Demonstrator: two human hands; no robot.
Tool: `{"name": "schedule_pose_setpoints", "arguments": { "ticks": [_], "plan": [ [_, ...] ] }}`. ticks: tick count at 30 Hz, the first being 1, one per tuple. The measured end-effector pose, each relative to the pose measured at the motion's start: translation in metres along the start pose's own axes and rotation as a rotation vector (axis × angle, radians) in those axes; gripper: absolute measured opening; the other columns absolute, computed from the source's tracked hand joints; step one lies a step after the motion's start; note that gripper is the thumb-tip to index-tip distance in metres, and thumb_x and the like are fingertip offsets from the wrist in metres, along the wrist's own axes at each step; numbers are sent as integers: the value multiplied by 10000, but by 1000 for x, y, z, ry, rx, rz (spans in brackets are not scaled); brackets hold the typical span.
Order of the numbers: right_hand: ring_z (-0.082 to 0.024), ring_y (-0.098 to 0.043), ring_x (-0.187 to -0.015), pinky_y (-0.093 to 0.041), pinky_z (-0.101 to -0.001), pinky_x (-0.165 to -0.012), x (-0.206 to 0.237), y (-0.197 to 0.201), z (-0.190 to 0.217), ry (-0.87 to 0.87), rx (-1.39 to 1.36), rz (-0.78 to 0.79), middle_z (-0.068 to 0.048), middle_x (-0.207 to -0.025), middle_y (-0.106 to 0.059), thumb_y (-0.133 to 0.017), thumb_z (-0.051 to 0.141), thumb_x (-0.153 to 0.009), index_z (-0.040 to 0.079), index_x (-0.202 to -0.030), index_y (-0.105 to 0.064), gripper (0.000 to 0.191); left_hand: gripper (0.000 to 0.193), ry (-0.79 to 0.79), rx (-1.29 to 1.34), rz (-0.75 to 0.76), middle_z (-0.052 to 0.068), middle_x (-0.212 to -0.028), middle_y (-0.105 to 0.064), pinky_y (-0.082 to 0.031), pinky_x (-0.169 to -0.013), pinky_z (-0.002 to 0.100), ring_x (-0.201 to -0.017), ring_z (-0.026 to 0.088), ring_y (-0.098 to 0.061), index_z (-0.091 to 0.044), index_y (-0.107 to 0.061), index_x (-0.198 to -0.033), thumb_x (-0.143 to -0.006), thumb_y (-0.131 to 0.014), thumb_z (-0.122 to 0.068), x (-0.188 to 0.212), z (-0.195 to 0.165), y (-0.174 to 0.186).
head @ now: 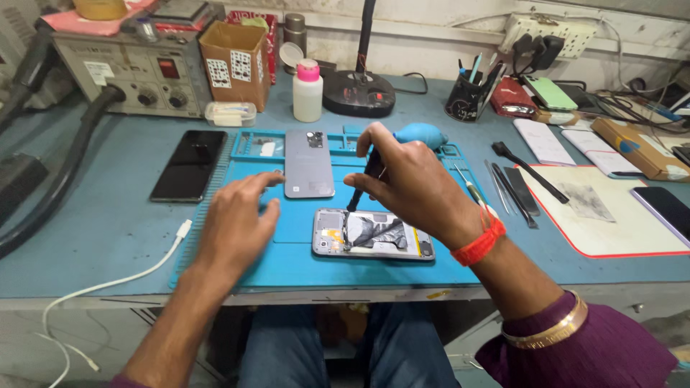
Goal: The person works on an opened smartphone on a blue repair mat, using a screwdriver and a pry tool on the internal components while steadying the phone with the other hand. They then align the back cover onto the phone body, press it into place, and plug a charging cable into the phone.
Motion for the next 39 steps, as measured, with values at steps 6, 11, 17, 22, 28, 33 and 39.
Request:
{"name": "schedule_pose_setpoints", "arguments": {
  "ticks": [6,11,17,22,28,33,39],
  "plan": [
    [-217,-800,-1043,-640,-334,-790,11,2,21,404,-408,51,-123,-1046,-755,-622,123,-984,47,-1191,-472,267,279,31,-326,-25,132,-1028,-711,-440,-895,503,-1035,343,-628,-105,-797,-1036,-832,-783,-293,-10,37,20],
    [-238,-789,-965,-625,-357,-784,2,0,11,258,-298,-20,-138,-1101,-741,-701,154,-977,41,-1171,-481,314,212,121,-318,30,83,-944,-723,-432,-897,477,-1009,297,-641,-128,-827,-908,-815,-794,-315,-16,49,16],
    [-207,-813,-920,-592,-366,-653,1,-7,1,176,-326,25,-115,-982,-763,-685,162,-954,57,-1158,-487,303,193,105,-308,63,93,-915,-733,-432,-870,488,-970,286,-670,-109,-821,-858,-804,-795,-292,-23,55,12],
    [-242,-796,-892,-585,-366,-611,4,1,15,333,-351,-5,-129,-1035,-721,-672,132,-943,43,-1171,-463,322,155,52,-293,31,119,-900,-736,-445,-865,477,-939,299,-685,-81,-801,-805,-783,-772,-231,-28,45,16],
    [-245,-799,-773,-584,-365,-604,1,-3,1,233,-256,-65,-142,-909,-773,-708,154,-955,52,-1149,-465,327,166,43,213,-92,116,-849,-762,-561,-713,356,-768,222,-740,-27,-713,-847,-824,-772,-181,-14,16,17],
    [-268,-774,-1022,-626,-361,-765,11,-1,27,585,-564,36,-188,-1087,-717,-582,73,-1027,23,-1219,-414,260,163,-95,506,-64,60,-863,-780,-583,-713,305,-794,146,-762,-44,-712,-952,-836,-804,-113,-3,-38,-1],
    [-241,-765,-713,-562,-377,-609,-3,1,-10,101,-205,-176,-165,-789,-754,-763,171,-940,45,-1155,-459,393,330,-72,601,34,62,-823,-773,-584,-745,292,-798,148,-765,-50,-663,-1093,-804,-820,-80,2,-63,-19]
  ]
}}
Point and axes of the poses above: each hand's wrist, its own x-axis away from the middle knuckle, its own y-axis out of the back of the hand, z = x × y, the point moved 9 cm from there along -x, towards the middle knuckle
